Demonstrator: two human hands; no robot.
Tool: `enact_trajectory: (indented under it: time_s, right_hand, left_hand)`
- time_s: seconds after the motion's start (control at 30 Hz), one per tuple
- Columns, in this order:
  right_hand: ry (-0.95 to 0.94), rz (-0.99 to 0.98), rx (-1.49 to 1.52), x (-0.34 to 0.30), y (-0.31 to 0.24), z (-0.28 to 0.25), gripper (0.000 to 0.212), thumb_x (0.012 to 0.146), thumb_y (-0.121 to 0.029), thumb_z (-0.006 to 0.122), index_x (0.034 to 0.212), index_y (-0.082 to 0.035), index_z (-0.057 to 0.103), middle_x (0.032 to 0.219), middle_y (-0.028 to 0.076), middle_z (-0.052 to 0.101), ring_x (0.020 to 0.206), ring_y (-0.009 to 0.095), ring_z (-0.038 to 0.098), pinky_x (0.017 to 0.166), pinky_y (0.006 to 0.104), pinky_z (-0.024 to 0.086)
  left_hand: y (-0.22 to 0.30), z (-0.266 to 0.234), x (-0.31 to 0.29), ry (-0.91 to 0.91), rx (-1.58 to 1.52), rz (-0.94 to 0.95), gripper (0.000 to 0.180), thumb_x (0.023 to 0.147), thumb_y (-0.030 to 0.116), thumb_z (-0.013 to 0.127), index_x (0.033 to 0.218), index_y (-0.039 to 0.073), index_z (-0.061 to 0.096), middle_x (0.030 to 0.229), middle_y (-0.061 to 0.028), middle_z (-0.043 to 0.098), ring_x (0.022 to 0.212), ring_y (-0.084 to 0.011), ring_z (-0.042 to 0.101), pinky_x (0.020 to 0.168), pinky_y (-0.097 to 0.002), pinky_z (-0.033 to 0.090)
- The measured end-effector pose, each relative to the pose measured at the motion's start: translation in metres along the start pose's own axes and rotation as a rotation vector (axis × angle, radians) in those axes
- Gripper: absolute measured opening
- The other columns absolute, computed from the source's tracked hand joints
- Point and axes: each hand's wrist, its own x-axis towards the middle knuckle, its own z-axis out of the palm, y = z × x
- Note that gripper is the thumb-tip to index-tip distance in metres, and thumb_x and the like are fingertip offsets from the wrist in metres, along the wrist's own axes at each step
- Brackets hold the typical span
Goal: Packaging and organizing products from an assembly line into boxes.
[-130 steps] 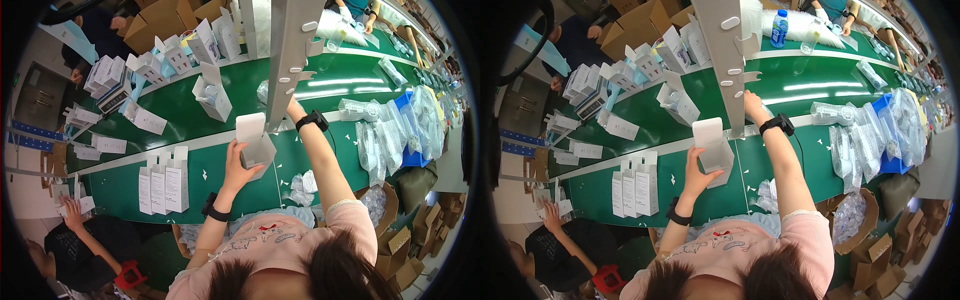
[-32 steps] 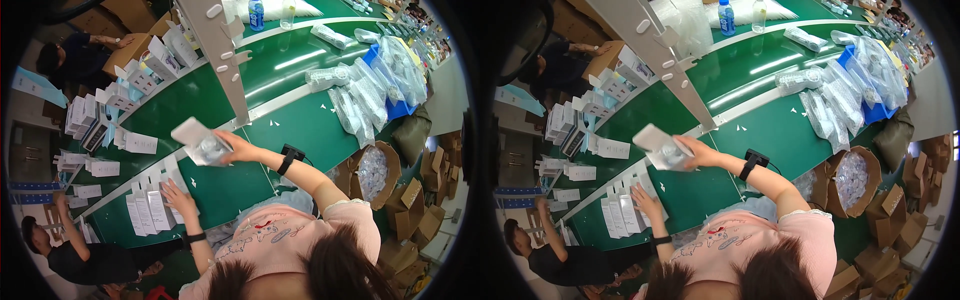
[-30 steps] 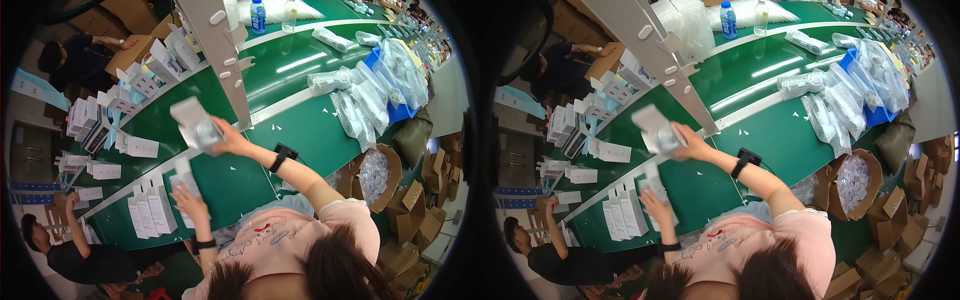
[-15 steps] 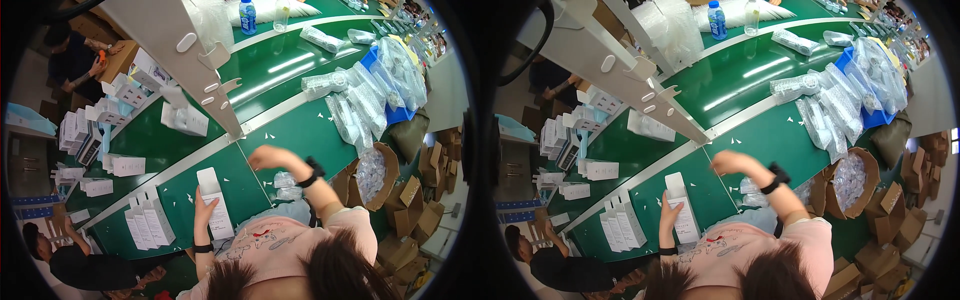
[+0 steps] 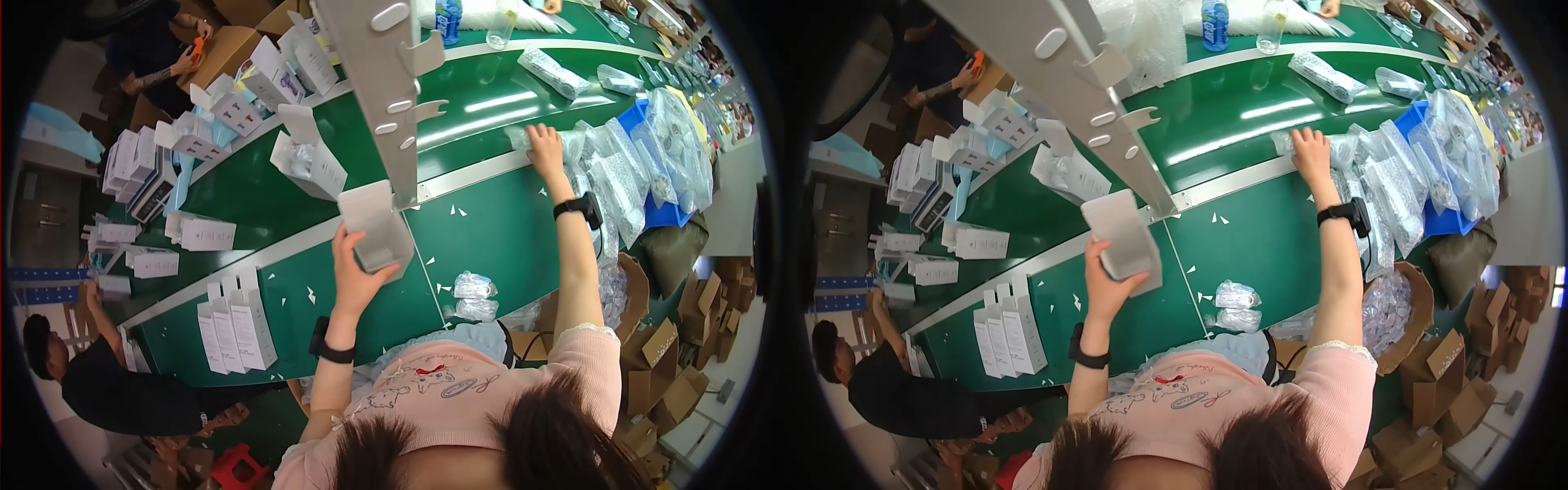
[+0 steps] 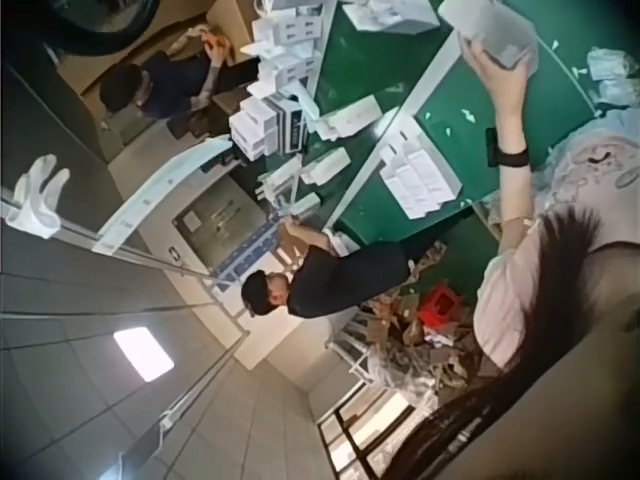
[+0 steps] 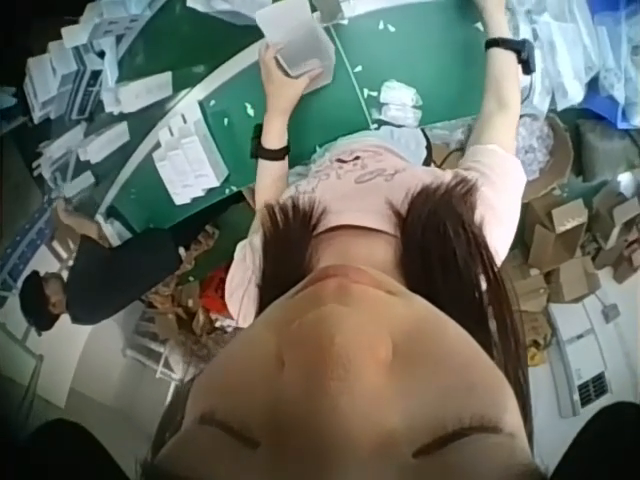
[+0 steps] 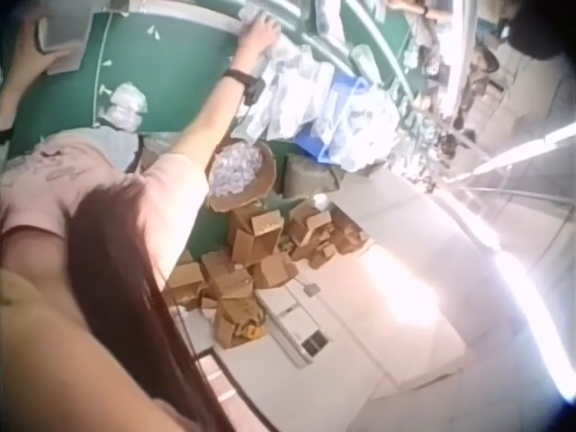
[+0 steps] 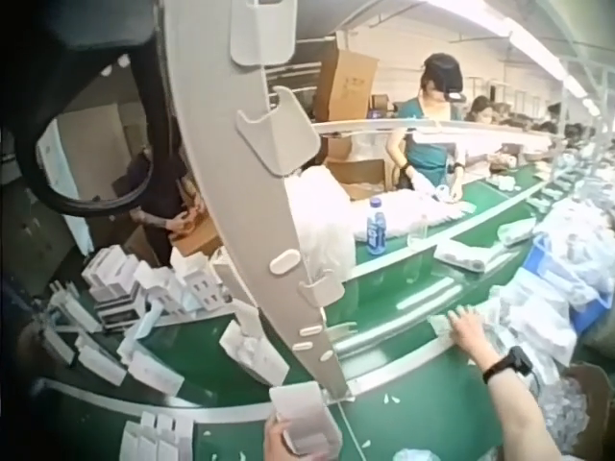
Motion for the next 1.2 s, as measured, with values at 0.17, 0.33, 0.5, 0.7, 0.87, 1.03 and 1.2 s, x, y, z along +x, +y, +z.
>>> enact_trajectory:
  time_s: [0.17,0.33,0.5,0.7,0.87,1.03,1.2]
  right_hand:
    - [0.540,0.183,1.353,-0.036,-0.066,-0.105,0.041,0.074,-0.001,0.055,0.113,-0.005,0.044,0.108,0.010,0.051,0.096,0.020,0.051,0.083,0.0312,0.041]
    - [0.645,0.240,1.918,-0.077,-0.167,-0.178,0.038,0.078,-0.005,0.055,0.113,-0.001,0.040,0.104,0.010,0.050,0.091,0.017,0.051,0.079,0.0277,0.041]
    - [0.398,-0.062,1.330,-0.099,-0.245,-0.171,0.040,0.069,-0.015,0.067,0.104,-0.005,0.051,0.107,0.011,0.045,0.101,0.026,0.044,0.084,0.0348,0.038]
    - [0.273,-0.570,0.755,-0.121,-0.223,-0.178,0.052,0.063,-0.024,0.070,0.111,-0.014,0.052,0.118,0.013,0.038,0.113,0.034,0.033,0.090,0.0447,0.033]
    - [0.109,-0.754,0.618,-0.154,-0.229,-0.173,0.055,0.064,-0.026,0.069,0.115,-0.017,0.051,0.125,0.013,0.034,0.118,0.036,0.027,0.093,0.0486,0.030]
    - [0.159,-0.726,1.017,-0.160,-0.218,-0.134,0.052,0.066,-0.023,0.068,0.114,-0.014,0.051,0.125,0.013,0.036,0.117,0.036,0.030,0.093,0.0462,0.031]
    - [-0.168,-0.278,0.653,-0.190,-0.156,-0.067,0.050,0.063,-0.012,0.068,0.110,-0.011,0.051,0.110,0.012,0.047,0.103,0.031,0.042,0.086,0.0382,0.038]
  left_hand:
    - [-0.004,0.027,-0.004,0.128,-0.078,0.097,0.074,0.051,0.008,0.079,0.106,0.010,0.028,0.127,-0.0202,0.031,0.114,-0.0352,0.036,0.093,-0.0401,0.034]
    - [0.009,0.037,-0.007,0.199,-0.148,0.090,0.075,0.054,0.005,0.078,0.102,0.011,0.021,0.127,-0.0233,0.029,0.114,-0.0362,0.037,0.093,-0.0405,0.034]
    - [-0.002,0.047,-0.021,0.350,-0.124,0.008,0.075,0.056,0.006,0.078,0.102,0.009,0.019,0.128,-0.0267,0.027,0.115,-0.0382,0.036,0.093,-0.0415,0.034]
    - [-0.023,0.038,-0.052,0.396,-0.149,0.027,0.076,0.057,0.011,0.079,0.103,0.009,0.019,0.129,-0.0279,0.021,0.115,-0.0353,0.035,0.093,-0.0409,0.034]
    - [-0.023,0.044,-0.060,0.312,-0.099,0.148,0.076,0.057,0.012,0.079,0.105,0.008,0.020,0.130,-0.0289,0.020,0.116,-0.0397,0.033,0.093,-0.0423,0.033]
    - [-0.019,0.028,-0.057,0.274,-0.162,0.044,0.079,0.057,0.014,0.079,0.110,0.008,0.020,0.129,-0.0283,0.021,0.115,-0.0398,0.033,0.093,-0.0429,0.033]
    - [-0.004,0.002,-0.056,0.328,-0.153,0.157,0.068,0.059,0.013,0.077,0.110,0.005,0.033,0.128,-0.0265,0.024,0.113,-0.0382,0.036,0.092,-0.0400,0.033]
